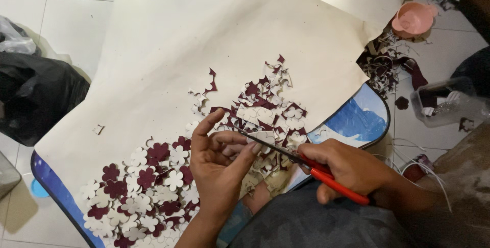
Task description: The person uses red-handled scissors to cut flower-shaped pieces from a sheet of maroon and white paper. They hold the paper with their left hand and cut with their right, placing the finished shapes into a pile on the floor.
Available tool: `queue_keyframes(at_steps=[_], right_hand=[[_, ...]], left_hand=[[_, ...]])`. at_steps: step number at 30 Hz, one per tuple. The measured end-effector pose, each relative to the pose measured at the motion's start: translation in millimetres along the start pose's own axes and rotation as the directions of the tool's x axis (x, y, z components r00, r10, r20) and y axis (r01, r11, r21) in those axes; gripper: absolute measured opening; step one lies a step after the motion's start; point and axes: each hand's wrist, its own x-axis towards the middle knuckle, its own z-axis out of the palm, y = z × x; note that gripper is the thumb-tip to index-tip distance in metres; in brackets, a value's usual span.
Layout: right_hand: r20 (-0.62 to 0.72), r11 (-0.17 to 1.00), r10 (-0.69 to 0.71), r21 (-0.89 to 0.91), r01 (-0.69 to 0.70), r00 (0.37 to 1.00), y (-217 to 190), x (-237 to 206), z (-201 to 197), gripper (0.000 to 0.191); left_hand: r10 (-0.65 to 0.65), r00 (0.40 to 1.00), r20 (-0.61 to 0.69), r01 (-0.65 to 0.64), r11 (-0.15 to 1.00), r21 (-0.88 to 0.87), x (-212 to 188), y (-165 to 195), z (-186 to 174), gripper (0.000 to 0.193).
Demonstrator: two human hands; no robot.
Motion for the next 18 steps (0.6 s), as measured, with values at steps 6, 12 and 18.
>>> queue_keyframes(at_steps=[6,12,18], right_hand=[[-0.003,0.997,-0.06,0.047,0.06,0.998,-4.0,0.7,4.7,0.107],[-0.002,0.982,-0.18,0.064,0.179,0.984,-9.1,10.3,9.7,0.112],[-0.02,0.966,-0.199,0.167,0.2,0.98,-16.0,15.0,18.5,0.122]], left_hand=[[-0.08,0.996,-0.037,0.077,0.994,-0.077,-3.7,-4.1,4.1,0.069],[-0.128,0.992,-0.009,0.12,0.95,-0.289,-11.9,-16.1,14.2,0.059],[-0.169,0.986,0.007,0.159,0.916,-0.368,-17.1,-27.3,18.4,0.046]])
